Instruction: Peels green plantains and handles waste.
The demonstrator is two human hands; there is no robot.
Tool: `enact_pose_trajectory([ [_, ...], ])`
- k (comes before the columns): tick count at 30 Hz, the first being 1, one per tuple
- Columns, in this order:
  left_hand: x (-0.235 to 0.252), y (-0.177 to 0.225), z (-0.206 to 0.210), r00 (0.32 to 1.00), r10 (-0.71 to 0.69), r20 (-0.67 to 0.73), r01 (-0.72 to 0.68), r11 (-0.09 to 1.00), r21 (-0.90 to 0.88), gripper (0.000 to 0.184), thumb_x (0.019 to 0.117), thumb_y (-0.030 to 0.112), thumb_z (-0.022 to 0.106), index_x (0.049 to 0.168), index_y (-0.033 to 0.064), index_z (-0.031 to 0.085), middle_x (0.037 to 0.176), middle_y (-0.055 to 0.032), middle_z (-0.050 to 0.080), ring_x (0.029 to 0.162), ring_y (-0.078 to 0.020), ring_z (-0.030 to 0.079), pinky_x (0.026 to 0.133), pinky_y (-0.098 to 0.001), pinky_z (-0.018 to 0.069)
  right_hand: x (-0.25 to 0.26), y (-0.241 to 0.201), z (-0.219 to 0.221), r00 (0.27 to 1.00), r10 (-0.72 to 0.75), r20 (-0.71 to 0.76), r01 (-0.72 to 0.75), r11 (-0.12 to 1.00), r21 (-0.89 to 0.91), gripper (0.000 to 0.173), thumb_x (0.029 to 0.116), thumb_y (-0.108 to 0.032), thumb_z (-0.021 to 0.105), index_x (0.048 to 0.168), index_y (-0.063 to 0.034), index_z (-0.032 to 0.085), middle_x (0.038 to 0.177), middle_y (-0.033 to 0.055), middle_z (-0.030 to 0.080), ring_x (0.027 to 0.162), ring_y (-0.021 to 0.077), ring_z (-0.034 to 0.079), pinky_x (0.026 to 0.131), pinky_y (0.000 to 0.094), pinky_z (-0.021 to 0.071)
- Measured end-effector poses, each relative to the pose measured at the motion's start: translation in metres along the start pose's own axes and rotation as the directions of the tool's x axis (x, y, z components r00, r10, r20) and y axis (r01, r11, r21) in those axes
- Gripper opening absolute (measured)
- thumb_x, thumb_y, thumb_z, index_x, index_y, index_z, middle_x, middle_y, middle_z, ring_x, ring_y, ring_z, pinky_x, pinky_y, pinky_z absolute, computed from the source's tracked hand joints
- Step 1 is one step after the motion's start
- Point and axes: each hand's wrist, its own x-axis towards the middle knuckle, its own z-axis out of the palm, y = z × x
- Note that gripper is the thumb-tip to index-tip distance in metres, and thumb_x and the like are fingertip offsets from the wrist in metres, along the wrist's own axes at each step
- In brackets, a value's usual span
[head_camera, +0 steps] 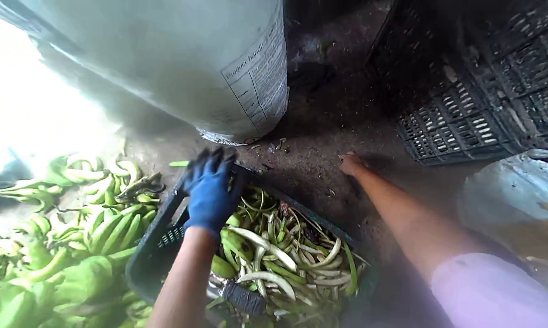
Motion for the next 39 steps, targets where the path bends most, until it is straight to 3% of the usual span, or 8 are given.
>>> enact_pose_trajectory([
  [7, 0.080, 0.024, 0.047, 0.998, 0.068, -0.011, -0.069, 0.997, -0.029, 0.045, 0.1043, 0.047, 0.046, 0.139, 0.0220, 0.062, 0.148, -0.0039, 0.056, 0.140, -0.0289, 0.048, 0.115, -0.0588, 0.0335, -0.115, -0.197, -0.089, 0.914, -0.395, 0.092, 0.370, 0.905, 0.212, 0.037, 0.1055, -0.002, 0.044, 0.138, 0.0137, 0.052, 0.147, 0.0329, 0.048, 0.140, 0.0452, 0.043, 0.117, 0.0503, 0.0311],
  [10, 0.074, 0.021, 0.050, 0.989, 0.067, -0.133, -0.076, 0.995, -0.059, 0.044, 0.1048, 0.044, 0.043, 0.137, 0.0217, 0.064, 0.147, -0.0026, 0.057, 0.140, -0.0252, 0.049, 0.116, -0.0537, 0.0351, -0.055, -0.201, -0.061, 0.831, -0.541, 0.126, 0.539, 0.841, 0.054, 0.038, 0.1062, -0.005, 0.046, 0.141, 0.0083, 0.053, 0.148, 0.0314, 0.048, 0.140, 0.0453, 0.044, 0.116, 0.0532, 0.0328],
  [12, 0.071, 0.022, 0.049, 0.989, 0.060, -0.136, -0.069, 0.996, -0.064, 0.044, 0.1048, 0.043, 0.043, 0.139, 0.0228, 0.062, 0.149, -0.0009, 0.055, 0.141, -0.0231, 0.047, 0.117, -0.0525, 0.0346, 0.037, -0.170, 0.022, 0.634, -0.735, -0.240, 0.725, 0.673, -0.146, 0.037, 0.1041, -0.020, 0.051, 0.127, 0.0037, 0.067, 0.125, 0.0312, 0.064, 0.118, 0.0461, 0.062, 0.102, 0.0559, 0.0484],
  [16, 0.074, 0.023, 0.050, 0.989, 0.059, -0.136, -0.069, 0.996, -0.065, 0.043, 0.1031, 0.043, 0.047, 0.136, 0.0229, 0.065, 0.146, -0.0006, 0.059, 0.139, -0.0238, 0.050, 0.115, -0.0519, 0.0371, 0.060, -0.199, 0.052, 0.895, -0.383, 0.229, 0.426, 0.885, -0.185, 0.062, 0.1030, -0.017, 0.057, 0.157, 0.0021, 0.032, 0.166, 0.0228, 0.023, 0.153, 0.0426, 0.023, 0.121, 0.0575, 0.0276],
  [26, 0.074, 0.027, 0.049, 0.991, 0.022, -0.129, -0.036, 0.994, -0.107, 0.043, 0.1015, 0.041, 0.047, 0.135, 0.0231, 0.066, 0.146, 0.0004, 0.059, 0.141, -0.0228, 0.047, 0.117, -0.0499, 0.0340, 0.052, -0.260, 0.078, 0.739, -0.658, 0.146, 0.657, 0.751, 0.061, 0.049, 0.1029, -0.015, 0.056, 0.149, 0.0011, 0.047, 0.150, 0.0217, 0.050, 0.141, 0.0347, 0.046, 0.118, 0.0483, 0.0343],
  [30, 0.076, 0.027, 0.051, 0.991, 0.018, -0.129, -0.032, 0.994, -0.103, 0.042, 0.1013, 0.042, 0.046, 0.133, 0.0248, 0.067, 0.144, 0.0022, 0.060, 0.140, -0.0214, 0.050, 0.117, -0.0486, 0.0350, 0.069, -0.211, 0.102, 0.543, -0.777, 0.318, 0.839, 0.515, -0.174, 0.050, 0.1012, -0.012, 0.057, 0.149, 0.0023, 0.048, 0.157, 0.0199, 0.044, 0.148, 0.0371, 0.036, 0.122, 0.0512, 0.0284],
  [34, 0.076, 0.025, 0.051, 0.987, 0.021, -0.158, -0.038, 0.994, -0.101, 0.042, 0.1017, 0.042, 0.047, 0.135, 0.0237, 0.066, 0.145, 0.0006, 0.060, 0.140, -0.0216, 0.050, 0.118, -0.0483, 0.0346, 0.065, -0.154, 0.109, 0.219, -0.958, 0.183, 0.956, 0.174, -0.237, 0.022, 0.0903, -0.010, 0.066, 0.109, -0.0019, 0.074, 0.105, 0.0190, 0.073, 0.103, 0.0389, 0.070, 0.087, 0.0555, 0.0547],
  [39, 0.076, 0.024, 0.055, 0.987, 0.008, -0.160, -0.019, 0.998, -0.065, 0.043, 0.1017, 0.046, 0.046, 0.134, 0.0266, 0.066, 0.145, 0.0040, 0.060, 0.139, -0.0179, 0.050, 0.119, -0.0450, 0.0343, 0.084, -0.187, 0.134, 0.329, -0.896, 0.299, 0.942, 0.287, -0.177, 0.048, 0.0976, -0.011, 0.061, 0.145, -0.0087, 0.056, 0.153, 0.0115, 0.051, 0.145, 0.0359, 0.041, 0.117, 0.0539, 0.0343],
])
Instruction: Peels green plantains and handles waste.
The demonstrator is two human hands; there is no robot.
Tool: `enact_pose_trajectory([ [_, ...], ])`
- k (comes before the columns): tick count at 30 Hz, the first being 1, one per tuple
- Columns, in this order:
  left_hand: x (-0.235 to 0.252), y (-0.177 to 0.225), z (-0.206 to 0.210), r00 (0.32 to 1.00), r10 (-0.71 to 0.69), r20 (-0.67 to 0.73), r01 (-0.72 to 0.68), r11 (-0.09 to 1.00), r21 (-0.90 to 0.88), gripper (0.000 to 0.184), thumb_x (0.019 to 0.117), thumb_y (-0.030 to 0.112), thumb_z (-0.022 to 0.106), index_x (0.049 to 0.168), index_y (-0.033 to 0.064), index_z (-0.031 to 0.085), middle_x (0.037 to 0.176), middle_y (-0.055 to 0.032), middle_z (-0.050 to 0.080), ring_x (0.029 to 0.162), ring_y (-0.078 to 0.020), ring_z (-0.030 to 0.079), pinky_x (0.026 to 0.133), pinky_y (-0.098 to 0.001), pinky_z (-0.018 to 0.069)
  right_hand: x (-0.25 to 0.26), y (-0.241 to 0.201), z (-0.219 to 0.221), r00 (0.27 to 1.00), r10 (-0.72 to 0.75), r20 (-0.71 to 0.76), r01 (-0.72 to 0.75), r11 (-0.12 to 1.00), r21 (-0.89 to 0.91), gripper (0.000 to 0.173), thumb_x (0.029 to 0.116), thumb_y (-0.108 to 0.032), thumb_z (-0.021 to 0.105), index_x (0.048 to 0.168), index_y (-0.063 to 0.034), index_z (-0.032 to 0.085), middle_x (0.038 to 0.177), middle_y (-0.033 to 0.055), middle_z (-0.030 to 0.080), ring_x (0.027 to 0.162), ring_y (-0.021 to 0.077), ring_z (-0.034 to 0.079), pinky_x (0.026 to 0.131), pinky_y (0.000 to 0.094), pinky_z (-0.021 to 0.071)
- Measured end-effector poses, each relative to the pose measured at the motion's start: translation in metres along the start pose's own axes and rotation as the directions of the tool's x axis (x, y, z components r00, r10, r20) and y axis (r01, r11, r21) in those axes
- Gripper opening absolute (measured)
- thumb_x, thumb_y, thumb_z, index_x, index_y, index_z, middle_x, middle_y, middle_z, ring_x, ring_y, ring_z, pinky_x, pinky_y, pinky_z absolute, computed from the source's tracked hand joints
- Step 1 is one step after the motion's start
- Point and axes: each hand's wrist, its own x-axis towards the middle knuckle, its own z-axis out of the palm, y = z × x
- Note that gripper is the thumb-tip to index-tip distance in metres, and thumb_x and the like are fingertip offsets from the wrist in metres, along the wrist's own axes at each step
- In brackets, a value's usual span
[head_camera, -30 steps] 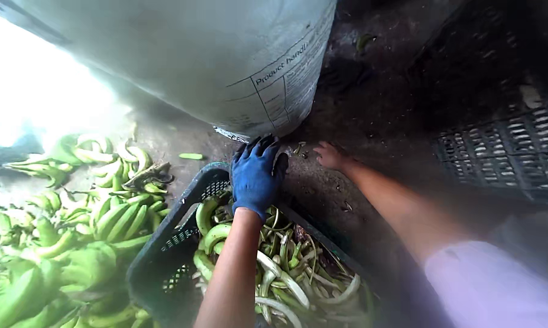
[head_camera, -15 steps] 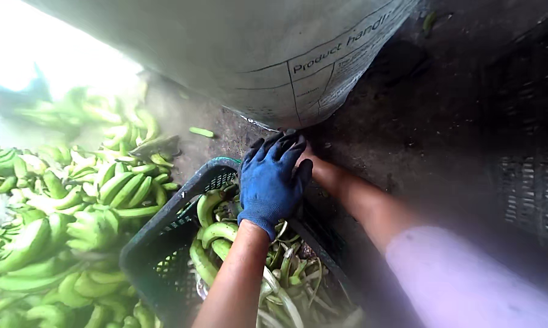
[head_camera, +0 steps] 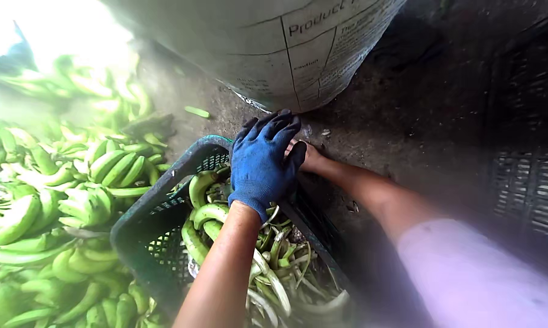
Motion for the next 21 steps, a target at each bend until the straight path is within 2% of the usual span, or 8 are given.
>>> enact_pose_trajectory([
  [3, 0.001, 0.000, 0.001, 1.000, -0.009, -0.007, 0.009, 1.000, 0.008, 0.043, 0.1016, 0.047, 0.046, 0.133, 0.0277, 0.067, 0.144, 0.0050, 0.060, 0.138, -0.0176, 0.051, 0.118, -0.0450, 0.0357, 0.007, -0.005, 0.014, 0.997, 0.011, 0.075, -0.010, 1.000, -0.014, 0.048, 0.1000, -0.017, 0.061, 0.147, -0.0100, 0.054, 0.157, 0.0089, 0.047, 0.151, 0.0341, 0.032, 0.123, 0.0527, 0.0251],
  [6, 0.001, 0.001, -0.001, 0.999, -0.036, 0.031, 0.035, 0.999, 0.010, 0.042, 0.1017, 0.048, 0.045, 0.134, 0.0303, 0.066, 0.146, 0.0076, 0.058, 0.140, -0.0166, 0.049, 0.118, -0.0449, 0.0344, -0.037, 0.010, 0.011, 0.965, -0.258, 0.055, 0.263, 0.957, -0.120, 0.032, 0.0917, -0.013, 0.067, 0.122, -0.0060, 0.071, 0.136, 0.0109, 0.065, 0.133, 0.0340, 0.055, 0.109, 0.0528, 0.0447],
  [8, 0.002, 0.002, -0.002, 0.999, -0.031, 0.036, 0.031, 1.000, -0.005, 0.042, 0.1019, 0.048, 0.045, 0.135, 0.0308, 0.065, 0.147, 0.0074, 0.057, 0.141, -0.0169, 0.048, 0.118, -0.0455, 0.0340, -0.062, 0.036, -0.008, 0.921, -0.327, 0.210, 0.342, 0.939, -0.039, 0.024, 0.0943, -0.008, 0.065, 0.116, -0.0046, 0.074, 0.134, 0.0134, 0.065, 0.133, 0.0347, 0.055, 0.111, 0.0526, 0.0427],
  [11, 0.002, 0.002, 0.000, 1.000, -0.016, 0.002, 0.016, 0.999, -0.034, 0.042, 0.1017, 0.046, 0.046, 0.135, 0.0295, 0.065, 0.146, 0.0062, 0.058, 0.140, -0.0176, 0.049, 0.118, -0.0460, 0.0344, -0.072, 0.048, -0.052, 0.987, -0.125, 0.098, 0.120, 0.991, 0.063, 0.025, 0.0951, -0.006, 0.063, 0.118, -0.0008, 0.073, 0.136, 0.0209, 0.062, 0.134, 0.0378, 0.053, 0.115, 0.0523, 0.0414],
  [13, 0.002, 0.002, 0.001, 1.000, -0.013, -0.003, 0.012, 0.999, -0.038, 0.042, 0.1017, 0.046, 0.046, 0.134, 0.0281, 0.066, 0.146, 0.0050, 0.059, 0.140, -0.0183, 0.049, 0.118, -0.0460, 0.0337, -0.056, 0.051, -0.071, 0.986, 0.167, 0.021, -0.168, 0.983, 0.071, 0.036, 0.1012, -0.013, 0.057, 0.135, -0.0012, 0.063, 0.152, 0.0229, 0.048, 0.144, 0.0382, 0.043, 0.120, 0.0515, 0.0343],
  [15, 0.002, 0.002, 0.000, 1.000, -0.015, 0.003, 0.016, 0.999, -0.031, 0.042, 0.1021, 0.048, 0.046, 0.133, 0.0279, 0.066, 0.145, 0.0049, 0.059, 0.140, -0.0180, 0.050, 0.119, -0.0456, 0.0333, -0.046, 0.049, -0.070, 0.958, 0.285, -0.029, -0.284, 0.958, 0.030, 0.045, 0.1039, -0.022, 0.055, 0.145, -0.0034, 0.055, 0.157, 0.0223, 0.041, 0.147, 0.0395, 0.037, 0.119, 0.0550, 0.0334],
  [17, 0.003, 0.001, -0.001, 1.000, -0.007, 0.003, 0.007, 0.999, -0.038, 0.042, 0.1024, 0.047, 0.045, 0.132, 0.0264, 0.067, 0.145, 0.0035, 0.060, 0.139, -0.0184, 0.050, 0.119, -0.0456, 0.0330, -0.050, 0.013, -0.087, 0.953, 0.280, 0.113, -0.285, 0.958, 0.027, 0.046, 0.1048, -0.017, 0.055, 0.145, 0.0033, 0.051, 0.161, 0.0253, 0.034, 0.152, 0.0432, 0.026, 0.119, 0.0593, 0.0284],
  [21, 0.003, 0.001, -0.002, 0.999, -0.022, 0.025, 0.023, 0.999, -0.039, 0.043, 0.1020, 0.047, 0.045, 0.136, 0.0280, 0.065, 0.147, 0.0044, 0.058, 0.140, -0.0186, 0.049, 0.119, -0.0464, 0.0324, -0.092, -0.025, -0.095, 0.916, 0.122, 0.382, -0.149, 0.988, 0.042, 0.042, 0.0979, -0.007, 0.064, 0.139, 0.0017, 0.059, 0.157, 0.0232, 0.042, 0.150, 0.0429, 0.032, 0.120, 0.0575, 0.0293],
])
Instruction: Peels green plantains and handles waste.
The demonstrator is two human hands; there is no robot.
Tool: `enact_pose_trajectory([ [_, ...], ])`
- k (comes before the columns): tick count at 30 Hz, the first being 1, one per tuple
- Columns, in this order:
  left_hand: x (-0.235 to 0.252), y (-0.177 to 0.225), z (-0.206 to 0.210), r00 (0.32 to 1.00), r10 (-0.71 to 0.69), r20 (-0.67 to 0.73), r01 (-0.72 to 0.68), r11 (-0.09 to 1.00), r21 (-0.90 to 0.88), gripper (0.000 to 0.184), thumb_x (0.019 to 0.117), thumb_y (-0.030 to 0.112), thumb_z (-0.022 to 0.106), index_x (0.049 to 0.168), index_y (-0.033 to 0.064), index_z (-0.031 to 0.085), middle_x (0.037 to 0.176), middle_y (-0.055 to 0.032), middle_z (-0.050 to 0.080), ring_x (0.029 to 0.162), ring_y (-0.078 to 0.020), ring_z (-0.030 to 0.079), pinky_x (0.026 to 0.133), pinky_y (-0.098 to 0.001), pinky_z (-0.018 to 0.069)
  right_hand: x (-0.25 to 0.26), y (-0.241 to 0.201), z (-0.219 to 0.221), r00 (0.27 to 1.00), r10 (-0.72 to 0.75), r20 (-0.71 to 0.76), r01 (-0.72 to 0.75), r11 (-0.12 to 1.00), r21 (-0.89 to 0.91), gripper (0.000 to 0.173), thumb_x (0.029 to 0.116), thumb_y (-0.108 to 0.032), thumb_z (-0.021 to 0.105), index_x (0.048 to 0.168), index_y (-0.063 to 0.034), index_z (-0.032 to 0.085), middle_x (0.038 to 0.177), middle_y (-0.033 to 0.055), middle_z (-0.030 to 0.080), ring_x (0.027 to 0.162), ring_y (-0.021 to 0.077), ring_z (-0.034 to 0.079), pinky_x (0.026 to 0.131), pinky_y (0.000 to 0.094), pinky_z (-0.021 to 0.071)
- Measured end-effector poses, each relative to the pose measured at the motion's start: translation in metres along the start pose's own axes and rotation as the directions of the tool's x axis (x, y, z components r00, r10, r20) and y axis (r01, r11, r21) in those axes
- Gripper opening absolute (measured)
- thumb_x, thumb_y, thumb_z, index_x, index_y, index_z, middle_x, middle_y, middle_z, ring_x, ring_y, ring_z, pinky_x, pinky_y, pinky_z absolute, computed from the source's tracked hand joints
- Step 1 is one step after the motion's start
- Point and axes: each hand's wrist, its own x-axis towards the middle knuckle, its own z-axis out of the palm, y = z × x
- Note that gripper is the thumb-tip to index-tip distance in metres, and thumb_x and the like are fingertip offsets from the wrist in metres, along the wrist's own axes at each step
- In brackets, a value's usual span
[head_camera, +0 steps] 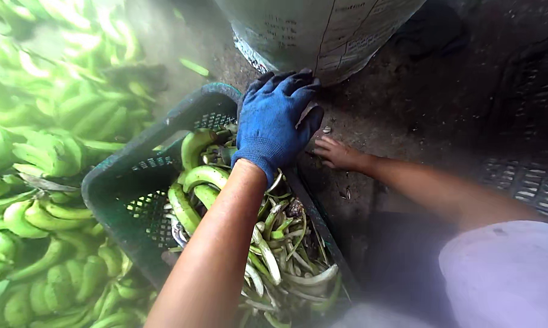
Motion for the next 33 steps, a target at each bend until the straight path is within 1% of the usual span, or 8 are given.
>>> enact_pose_trajectory([
  [3, 0.002, 0.000, 0.000, 1.000, -0.002, -0.020, 0.002, 1.000, 0.012, 0.042, 0.1019, 0.048, 0.046, 0.134, 0.0294, 0.066, 0.146, 0.0061, 0.058, 0.140, -0.0173, 0.049, 0.119, -0.0451, 0.0320, -0.039, -0.017, -0.018, 0.937, 0.108, 0.333, -0.076, 0.991, -0.106, 0.042, 0.1022, -0.009, 0.058, 0.144, -0.0073, 0.057, 0.162, 0.0140, 0.038, 0.150, 0.0351, 0.033, 0.121, 0.0521, 0.0281],
  [5, 0.001, -0.001, 0.001, 1.000, -0.005, -0.017, 0.006, 1.000, 0.028, 0.043, 0.1019, 0.049, 0.045, 0.134, 0.0303, 0.065, 0.147, 0.0070, 0.058, 0.140, -0.0164, 0.049, 0.119, -0.0448, 0.0322, -0.064, 0.036, 0.043, 0.962, -0.018, 0.273, 0.026, 0.999, -0.028, 0.030, 0.1005, -0.017, 0.061, 0.127, -0.0091, 0.072, 0.134, 0.0168, 0.063, 0.123, 0.0375, 0.060, 0.104, 0.0574, 0.0471],
  [9, 0.002, 0.000, 0.002, 1.000, -0.008, -0.025, 0.008, 1.000, 0.030, 0.042, 0.1016, 0.050, 0.045, 0.133, 0.0303, 0.066, 0.146, 0.0073, 0.059, 0.140, -0.0163, 0.050, 0.119, -0.0447, 0.0323, -0.078, 0.077, 0.111, 0.733, 0.057, 0.678, -0.087, 0.996, 0.010, 0.043, 0.1085, -0.035, 0.047, 0.132, -0.0035, 0.065, 0.120, 0.0278, 0.067, 0.116, 0.0471, 0.062, 0.100, 0.0675, 0.0441],
  [15, 0.000, 0.000, 0.001, 1.000, -0.020, -0.002, 0.020, 0.999, 0.041, 0.042, 0.1015, 0.050, 0.046, 0.133, 0.0302, 0.066, 0.146, 0.0077, 0.059, 0.140, -0.0158, 0.050, 0.119, -0.0441, 0.0328, -0.026, 0.064, 0.074, 0.974, 0.031, 0.223, -0.075, 0.979, 0.191, 0.031, 0.1039, -0.015, 0.057, 0.131, -0.0027, 0.066, 0.129, 0.0202, 0.066, 0.122, 0.0365, 0.063, 0.107, 0.0550, 0.0465],
  [21, 0.000, -0.001, 0.001, 1.000, -0.019, -0.008, 0.019, 0.999, 0.026, 0.042, 0.1014, 0.048, 0.046, 0.134, 0.0300, 0.066, 0.146, 0.0069, 0.059, 0.139, -0.0164, 0.050, 0.119, -0.0448, 0.0329, 0.019, 0.050, 0.013, 0.973, 0.043, -0.226, -0.031, 0.998, 0.056, 0.035, 0.1006, -0.008, 0.056, 0.133, 0.0006, 0.064, 0.138, 0.0253, 0.059, 0.129, 0.0414, 0.056, 0.109, 0.0550, 0.0449],
  [25, 0.001, 0.000, 0.002, 1.000, -0.010, -0.019, 0.011, 1.000, 0.028, 0.042, 0.1014, 0.048, 0.046, 0.134, 0.0287, 0.066, 0.145, 0.0058, 0.059, 0.139, -0.0163, 0.050, 0.119, -0.0434, 0.0328, 0.018, 0.016, -0.009, 0.958, 0.286, 0.021, -0.283, 0.955, -0.086, 0.058, 0.1022, -0.006, 0.055, 0.156, 0.0019, 0.035, 0.166, 0.0214, 0.025, 0.154, 0.0416, 0.021, 0.119, 0.0581, 0.0286],
  [30, 0.001, 0.001, 0.001, 1.000, -0.020, -0.018, 0.021, 0.999, 0.032, 0.041, 0.1014, 0.047, 0.047, 0.133, 0.0306, 0.066, 0.145, 0.0073, 0.060, 0.139, -0.0163, 0.050, 0.118, -0.0441, 0.0338, -0.001, 0.025, 0.039, 0.986, 0.155, 0.055, -0.150, 0.985, -0.082, 0.043, 0.1010, -0.012, 0.058, 0.143, -0.0001, 0.056, 0.148, 0.0196, 0.052, 0.137, 0.0366, 0.051, 0.110, 0.0523, 0.0442],
  [33, 0.000, 0.003, 0.000, 1.000, -0.021, -0.001, 0.021, 1.000, 0.014, 0.042, 0.1017, 0.048, 0.046, 0.135, 0.0298, 0.066, 0.146, 0.0057, 0.058, 0.140, -0.0175, 0.049, 0.119, -0.0452, 0.0323, 0.003, 0.003, 0.021, 0.982, 0.079, 0.171, -0.058, 0.991, -0.123, 0.050, 0.1016, -0.016, 0.062, 0.149, -0.0057, 0.050, 0.158, 0.0178, 0.042, 0.147, 0.0354, 0.039, 0.116, 0.0519, 0.0361],
])
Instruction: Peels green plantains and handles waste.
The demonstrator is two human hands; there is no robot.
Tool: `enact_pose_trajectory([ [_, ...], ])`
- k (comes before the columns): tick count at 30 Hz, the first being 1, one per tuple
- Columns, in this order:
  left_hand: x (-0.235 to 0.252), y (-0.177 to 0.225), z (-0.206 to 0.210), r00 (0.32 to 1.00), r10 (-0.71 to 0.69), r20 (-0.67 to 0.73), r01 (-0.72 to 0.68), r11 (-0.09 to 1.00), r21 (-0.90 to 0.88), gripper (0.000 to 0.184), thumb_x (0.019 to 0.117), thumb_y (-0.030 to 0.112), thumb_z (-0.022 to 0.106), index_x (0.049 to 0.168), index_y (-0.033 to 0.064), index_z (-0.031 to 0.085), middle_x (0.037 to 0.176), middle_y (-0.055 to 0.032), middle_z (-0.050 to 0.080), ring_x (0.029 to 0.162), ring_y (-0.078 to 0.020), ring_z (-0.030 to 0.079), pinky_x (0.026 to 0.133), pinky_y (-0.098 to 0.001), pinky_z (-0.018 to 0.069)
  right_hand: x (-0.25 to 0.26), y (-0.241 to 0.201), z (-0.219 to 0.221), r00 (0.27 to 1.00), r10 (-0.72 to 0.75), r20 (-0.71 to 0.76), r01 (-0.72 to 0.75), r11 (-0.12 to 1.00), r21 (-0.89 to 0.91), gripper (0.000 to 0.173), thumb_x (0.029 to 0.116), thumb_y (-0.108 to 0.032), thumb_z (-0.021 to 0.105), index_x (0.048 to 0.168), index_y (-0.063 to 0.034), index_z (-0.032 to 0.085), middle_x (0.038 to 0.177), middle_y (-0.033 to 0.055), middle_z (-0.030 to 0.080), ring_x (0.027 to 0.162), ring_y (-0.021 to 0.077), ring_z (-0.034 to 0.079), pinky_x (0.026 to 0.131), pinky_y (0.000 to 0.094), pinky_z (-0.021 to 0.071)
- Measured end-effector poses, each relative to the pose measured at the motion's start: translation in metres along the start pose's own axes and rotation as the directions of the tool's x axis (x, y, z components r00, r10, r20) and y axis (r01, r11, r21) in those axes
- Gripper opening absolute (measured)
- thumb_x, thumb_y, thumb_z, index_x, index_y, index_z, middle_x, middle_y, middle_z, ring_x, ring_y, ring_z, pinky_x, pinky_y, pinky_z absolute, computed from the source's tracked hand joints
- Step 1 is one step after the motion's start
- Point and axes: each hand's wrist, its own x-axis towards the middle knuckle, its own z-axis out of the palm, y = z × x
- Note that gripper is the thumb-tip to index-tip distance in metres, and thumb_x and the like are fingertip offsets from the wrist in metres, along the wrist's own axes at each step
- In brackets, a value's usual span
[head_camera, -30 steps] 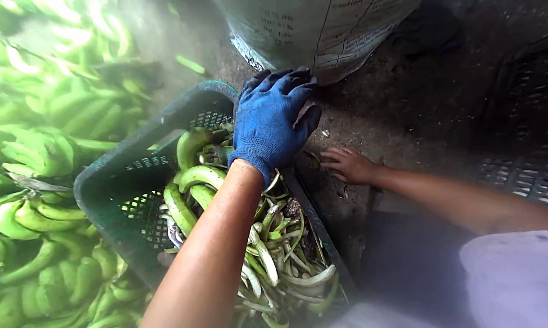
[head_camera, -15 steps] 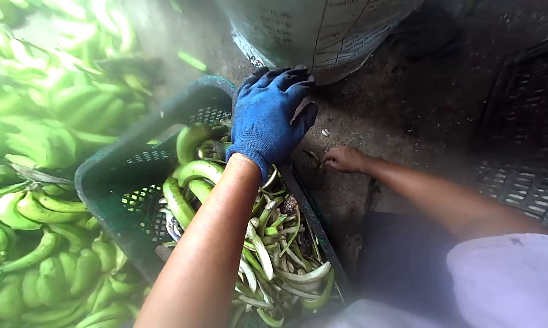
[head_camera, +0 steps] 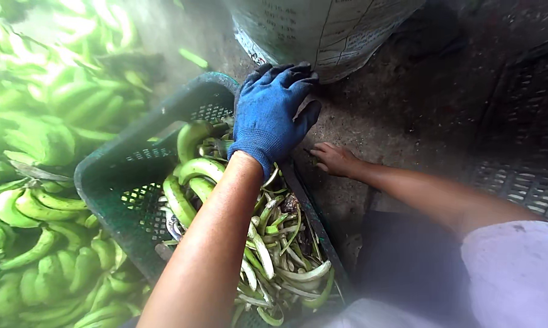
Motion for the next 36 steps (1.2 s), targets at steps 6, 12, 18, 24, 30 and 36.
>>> enact_pose_trajectory([
  [6, -0.001, -0.002, 0.001, 1.000, -0.008, -0.010, 0.009, 0.999, 0.033, 0.041, 0.1013, 0.048, 0.046, 0.133, 0.0308, 0.066, 0.145, 0.0079, 0.059, 0.138, -0.0155, 0.051, 0.118, -0.0438, 0.0334, 0.053, 0.051, 0.061, 0.879, -0.449, -0.160, 0.416, 0.886, -0.202, 0.052, 0.0900, -0.015, 0.076, 0.140, -0.0156, 0.063, 0.159, 0.0146, 0.044, 0.151, 0.0399, 0.031, 0.121, 0.0603, 0.0250],
  [12, 0.000, -0.003, 0.001, 1.000, 0.003, -0.030, -0.003, 1.000, 0.007, 0.041, 0.1010, 0.048, 0.047, 0.132, 0.0306, 0.067, 0.145, 0.0077, 0.060, 0.138, -0.0162, 0.051, 0.117, -0.0449, 0.0351, -0.010, 0.068, 0.031, 0.850, -0.400, -0.344, 0.404, 0.912, -0.063, 0.025, 0.0950, -0.002, 0.062, 0.117, 0.0002, 0.073, 0.139, 0.0230, 0.061, 0.132, 0.0422, 0.056, 0.112, 0.0519, 0.0440],
  [18, 0.000, -0.002, 0.000, 1.000, 0.007, -0.020, -0.007, 1.000, -0.008, 0.042, 0.1013, 0.048, 0.047, 0.132, 0.0279, 0.067, 0.144, 0.0046, 0.060, 0.139, -0.0177, 0.051, 0.119, -0.0448, 0.0325, -0.069, -0.051, -0.075, 0.982, 0.170, -0.084, -0.153, 0.971, 0.182, 0.058, 0.1011, -0.008, 0.062, 0.152, 0.0073, 0.038, 0.161, 0.0281, 0.031, 0.151, 0.0426, 0.027, 0.121, 0.0512, 0.0249],
  [24, 0.001, -0.002, 0.001, 1.000, -0.011, -0.001, 0.011, 1.000, 0.027, 0.042, 0.1013, 0.049, 0.046, 0.133, 0.0308, 0.067, 0.145, 0.0078, 0.059, 0.139, -0.0160, 0.050, 0.118, -0.0447, 0.0335, 0.012, 0.088, 0.092, 0.901, -0.244, -0.359, 0.181, 0.963, -0.200, 0.060, 0.0932, -0.030, 0.074, 0.149, -0.0203, 0.054, 0.160, 0.0128, 0.042, 0.150, 0.0391, 0.033, 0.117, 0.0637, 0.0300],
  [30, 0.000, -0.001, -0.002, 1.000, 0.000, 0.015, 0.001, 1.000, -0.005, 0.043, 0.1019, 0.047, 0.045, 0.134, 0.0283, 0.066, 0.147, 0.0049, 0.058, 0.141, -0.0183, 0.049, 0.119, -0.0458, 0.0321, -0.099, -0.075, -0.087, 0.988, 0.134, -0.070, -0.105, 0.941, 0.321, 0.036, 0.1052, 0.006, 0.040, 0.138, 0.0167, 0.049, 0.146, 0.0319, 0.050, 0.138, 0.0452, 0.045, 0.116, 0.0448, 0.0321],
  [36, 0.001, -0.003, 0.002, 1.000, 0.004, 0.002, -0.005, 1.000, 0.029, 0.042, 0.1021, 0.049, 0.045, 0.132, 0.0296, 0.067, 0.145, 0.0069, 0.059, 0.139, -0.0161, 0.050, 0.118, -0.0449, 0.0332, -0.040, 0.045, 0.017, 0.898, 0.171, -0.405, 0.044, 0.882, 0.469, 0.024, 0.0965, 0.005, 0.054, 0.115, 0.0106, 0.068, 0.121, 0.0314, 0.065, 0.113, 0.0436, 0.064, 0.101, 0.0528, 0.0501],
])
